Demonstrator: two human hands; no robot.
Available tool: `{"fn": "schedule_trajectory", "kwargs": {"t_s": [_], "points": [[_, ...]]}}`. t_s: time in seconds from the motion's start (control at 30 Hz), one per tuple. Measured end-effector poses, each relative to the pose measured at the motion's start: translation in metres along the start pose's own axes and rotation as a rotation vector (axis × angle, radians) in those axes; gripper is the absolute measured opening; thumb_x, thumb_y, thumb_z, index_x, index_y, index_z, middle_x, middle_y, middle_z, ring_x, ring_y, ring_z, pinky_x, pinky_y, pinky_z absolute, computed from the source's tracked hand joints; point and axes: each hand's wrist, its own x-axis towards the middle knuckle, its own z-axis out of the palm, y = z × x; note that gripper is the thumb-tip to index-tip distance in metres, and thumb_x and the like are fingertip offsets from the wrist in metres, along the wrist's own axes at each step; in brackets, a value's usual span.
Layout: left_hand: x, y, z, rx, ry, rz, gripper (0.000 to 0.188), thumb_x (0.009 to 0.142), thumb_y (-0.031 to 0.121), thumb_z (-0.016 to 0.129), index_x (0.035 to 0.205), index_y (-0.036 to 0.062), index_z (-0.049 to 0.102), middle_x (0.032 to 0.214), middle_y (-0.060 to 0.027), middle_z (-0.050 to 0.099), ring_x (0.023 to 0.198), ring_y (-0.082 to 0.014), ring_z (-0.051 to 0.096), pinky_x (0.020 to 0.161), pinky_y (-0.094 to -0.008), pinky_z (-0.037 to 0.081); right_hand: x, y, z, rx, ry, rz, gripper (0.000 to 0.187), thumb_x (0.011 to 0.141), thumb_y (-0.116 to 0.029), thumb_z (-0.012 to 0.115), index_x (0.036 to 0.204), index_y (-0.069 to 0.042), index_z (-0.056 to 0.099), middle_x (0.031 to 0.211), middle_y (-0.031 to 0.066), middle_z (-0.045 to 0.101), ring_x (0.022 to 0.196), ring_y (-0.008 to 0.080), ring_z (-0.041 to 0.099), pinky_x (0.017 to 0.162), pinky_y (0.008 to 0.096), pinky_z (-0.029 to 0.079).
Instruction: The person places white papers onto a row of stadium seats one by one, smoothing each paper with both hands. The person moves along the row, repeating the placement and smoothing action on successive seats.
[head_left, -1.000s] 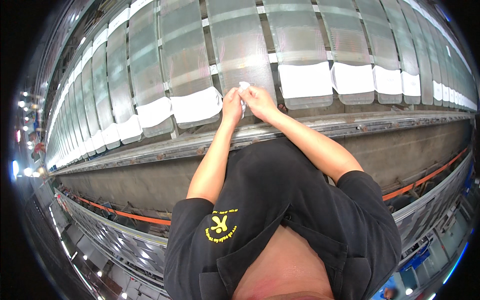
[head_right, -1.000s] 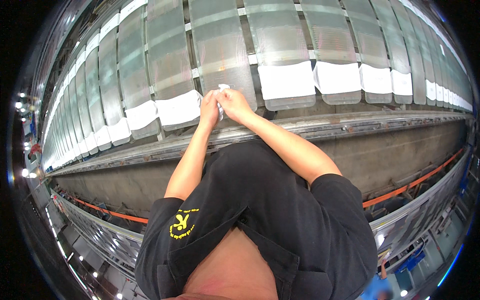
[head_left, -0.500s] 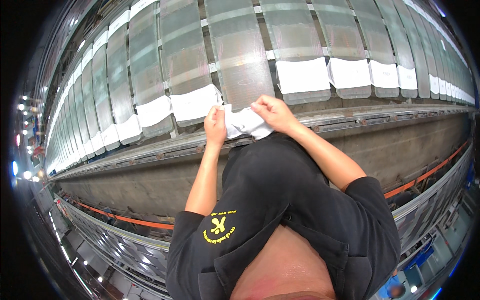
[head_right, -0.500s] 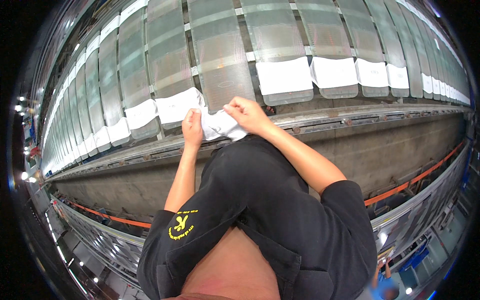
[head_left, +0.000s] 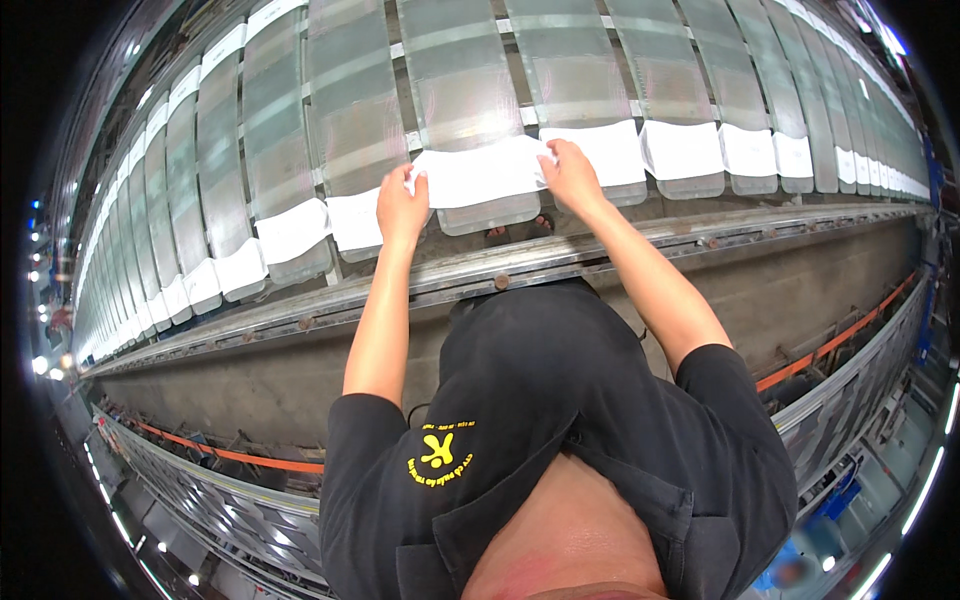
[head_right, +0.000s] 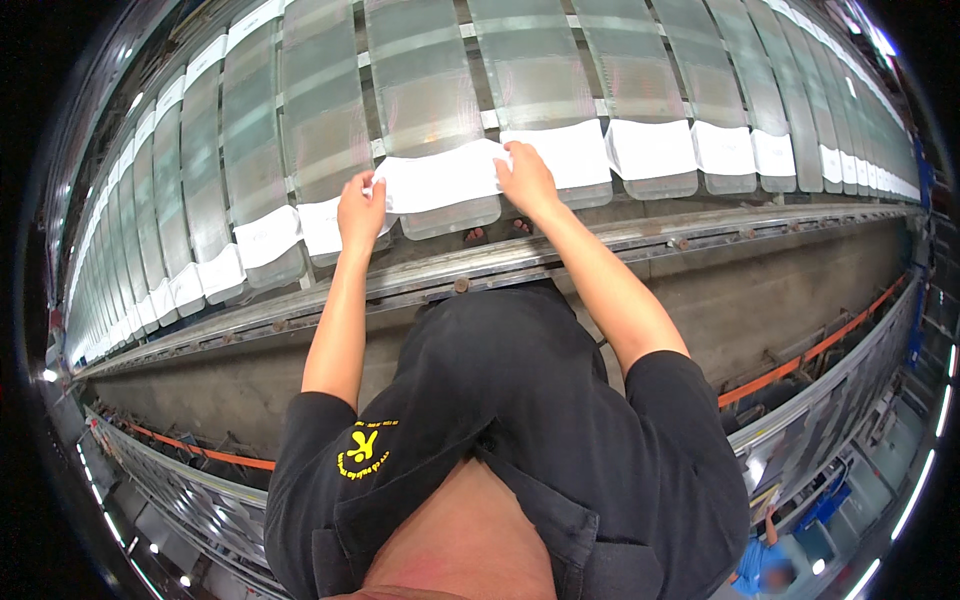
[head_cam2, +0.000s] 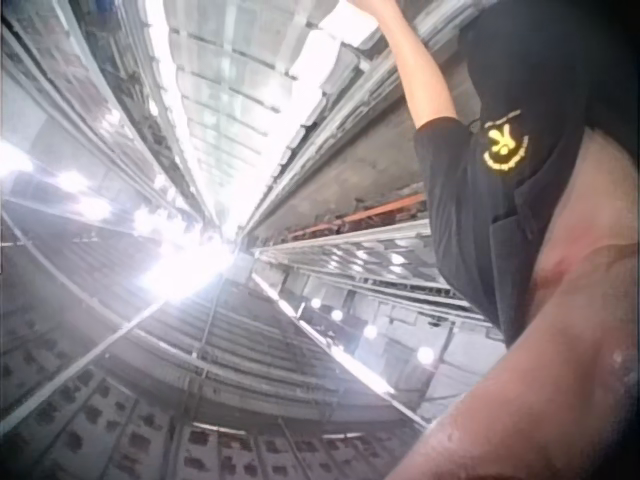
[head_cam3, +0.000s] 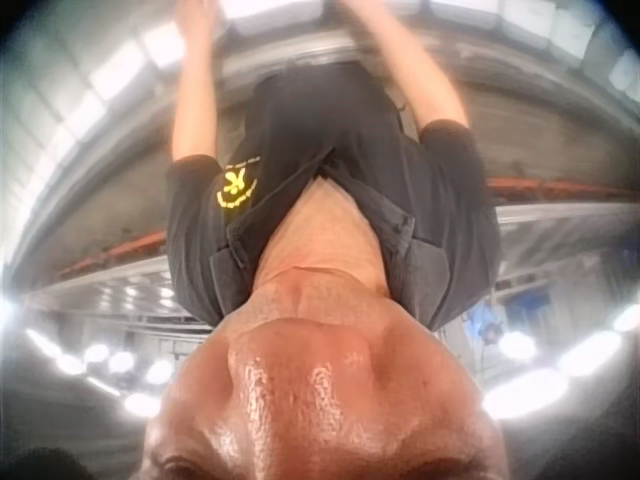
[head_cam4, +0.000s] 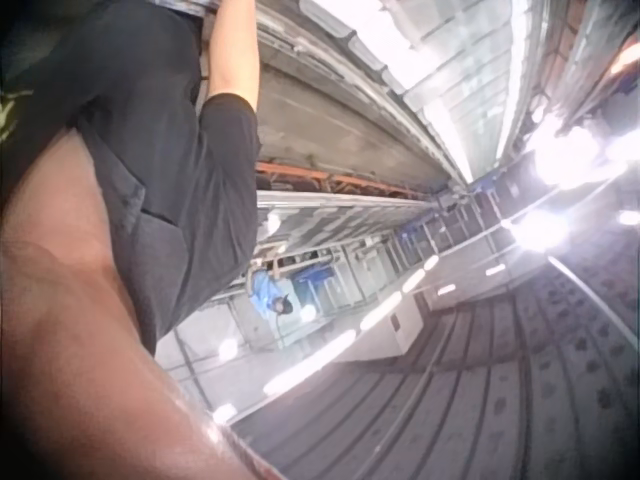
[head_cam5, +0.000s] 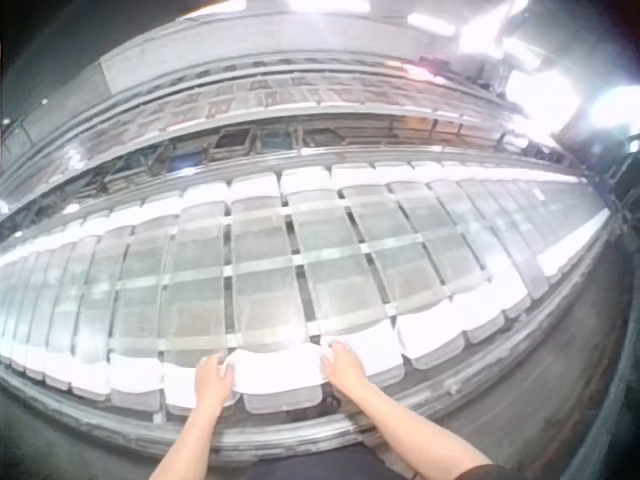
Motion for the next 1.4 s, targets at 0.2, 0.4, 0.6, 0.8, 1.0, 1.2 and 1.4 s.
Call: {"fn": "schedule_trajectory", "kwargs": {"t_s": [0.2, 0.4, 0.6, 0.8, 1.0, 1.2, 1.4], "points": [[-0.038, -0.003, 0.031, -0.247, -0.299, -0.287, 0.059, 0.102, 0.042, 0.056, 0.142, -0.0017, 0.054, 0.103, -0.0166, 0.072, 0.074, -0.0256, 0.073, 0.066, -0.0344, 0.056, -0.039, 0.000, 0.046, -0.066, -0.021, 0.017, 0.062, 0.098, -0.034, 0.064, 0.144, 0.003, 0.047, 0.124, 0.0256, 0.064, 0.102, 0.0335, 0.070, 0.090, 0.0428, 0.054], [-0.033, -0.002, 0.018, -0.323, -0.480, -0.569, 0.063, 0.103, 0.047, 0.054, 0.140, -0.0036, 0.055, 0.089, -0.0171, 0.071, 0.054, -0.0200, 0.069, 0.046, -0.0303, 0.053, -0.039, -0.011, -0.009, 0.330, -0.389, 0.341, 0.063, 0.098, -0.035, 0.064, 0.146, 0.003, 0.046, 0.098, 0.0168, 0.072, 0.063, 0.0225, 0.070, 0.068, 0.0369, 0.058], [-0.019, 0.058, 0.053, -0.288, -0.203, -0.181, 0.046, 0.099, 0.037, 0.065, 0.128, 0.0012, 0.064, 0.082, -0.0115, 0.073, 0.058, -0.0141, 0.064, 0.054, -0.0297, 0.052, -0.006, 0.076, -0.089, 0.271, -0.070, 0.237, 0.045, 0.097, -0.032, 0.066, 0.130, -0.002, 0.062, 0.095, 0.0156, 0.073, 0.074, 0.0284, 0.072, 0.078, 0.0388, 0.056], [0.013, 0.153, 0.172, -0.329, -0.350, -0.227, 0.049, 0.098, 0.029, 0.064, 0.137, 0.0000, 0.057, 0.074, -0.0091, 0.071, 0.051, -0.0149, 0.062, 0.052, -0.0312, 0.051, 0.067, 0.190, -0.125, 0.151, 0.022, 0.168, 0.043, 0.097, -0.024, 0.063, 0.134, -0.002, 0.059, 0.074, 0.0091, 0.069, 0.055, 0.0184, 0.065, 0.059, 0.0355, 0.053], [0.035, 0.177, 0.198, -0.119, -0.248, -0.271, 0.036, 0.098, 0.026, 0.061, 0.119, -0.0030, 0.064, 0.073, -0.0094, 0.072, 0.050, -0.0177, 0.065, 0.054, -0.0344, 0.053, 0.093, 0.180, -0.140, 0.278, -0.247, 0.234, 0.033, 0.096, -0.019, 0.060, 0.122, 0.000, 0.064, 0.074, 0.0126, 0.070, 0.058, 0.0258, 0.067, 0.061, 0.0398, 0.054], [0.033, 0.190, 0.190, 0.136, -0.105, -0.060, 0.023, 0.097, 0.024, 0.063, 0.095, 0.0016, 0.069, 0.084, -0.0146, 0.071, 0.083, -0.0347, 0.070, 0.075, -0.0455, 0.052, 0.080, 0.178, -0.155, 0.098, 0.079, -0.212, 0.014, 0.093, -0.013, 0.060, 0.099, -0.001, 0.063, 0.097, 0.0163, 0.068, 0.092, 0.0394, 0.065, 0.078, 0.0472, 0.052], [0.018, 0.201, 0.217, -0.323, -0.068, -0.069, 0.025, 0.105, 0.025, 0.057, 0.095, 0.0017, 0.059, 0.074, -0.0059, 0.060, 0.070, -0.0156, 0.053, 0.068, -0.0326, 0.047, 0.072, 0.154, -0.129, 0.468, 0.052, -0.012, 0.016, 0.101, -0.016, 0.054, 0.102, 0.000, 0.055, 0.089, 0.0257, 0.069, 0.085, 0.0475, 0.067, 0.076, 0.0534, 0.053]]}}
